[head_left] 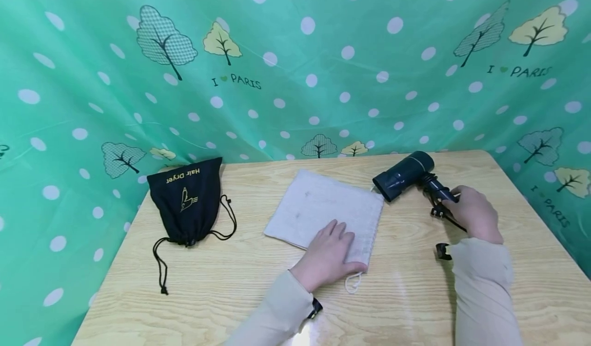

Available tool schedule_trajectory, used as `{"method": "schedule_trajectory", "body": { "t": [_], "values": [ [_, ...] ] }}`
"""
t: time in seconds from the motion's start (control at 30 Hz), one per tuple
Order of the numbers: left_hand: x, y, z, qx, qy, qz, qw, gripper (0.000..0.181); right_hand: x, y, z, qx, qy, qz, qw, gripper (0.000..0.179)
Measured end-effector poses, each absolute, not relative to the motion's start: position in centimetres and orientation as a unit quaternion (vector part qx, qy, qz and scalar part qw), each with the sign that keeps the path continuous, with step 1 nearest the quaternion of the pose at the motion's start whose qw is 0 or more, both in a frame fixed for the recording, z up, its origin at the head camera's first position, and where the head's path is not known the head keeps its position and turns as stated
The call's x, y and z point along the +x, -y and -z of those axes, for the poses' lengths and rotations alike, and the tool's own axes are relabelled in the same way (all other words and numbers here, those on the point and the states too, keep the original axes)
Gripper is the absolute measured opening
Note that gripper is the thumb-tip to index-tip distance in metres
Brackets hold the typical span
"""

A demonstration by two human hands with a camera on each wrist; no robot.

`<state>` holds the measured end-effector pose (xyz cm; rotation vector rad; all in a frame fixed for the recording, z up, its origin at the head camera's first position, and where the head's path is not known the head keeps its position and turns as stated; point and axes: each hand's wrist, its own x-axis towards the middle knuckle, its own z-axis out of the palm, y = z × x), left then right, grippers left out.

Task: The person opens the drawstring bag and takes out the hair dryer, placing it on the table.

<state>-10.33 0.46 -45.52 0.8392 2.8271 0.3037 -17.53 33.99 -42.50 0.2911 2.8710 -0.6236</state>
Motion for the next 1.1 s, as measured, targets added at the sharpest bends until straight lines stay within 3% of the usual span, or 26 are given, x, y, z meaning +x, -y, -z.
{"method": "schedule_trajectory", "body": {
  "t": [0.57,1.1],
  "values": [
    [-9.77,-1.05,46.14,0.26,-0.962,-0.073,0.028,0.078,-17.58,-33.27,42.37,0.129,-0.964,0.211,0.102,0.049],
    [-9.66,-0.93,46.24,0.27,-0.962,-0.042,0.016,0.058,-17.42,-33.51,42.55,0.124,-0.964,0.213,0.103,0.05]
  ]
}}
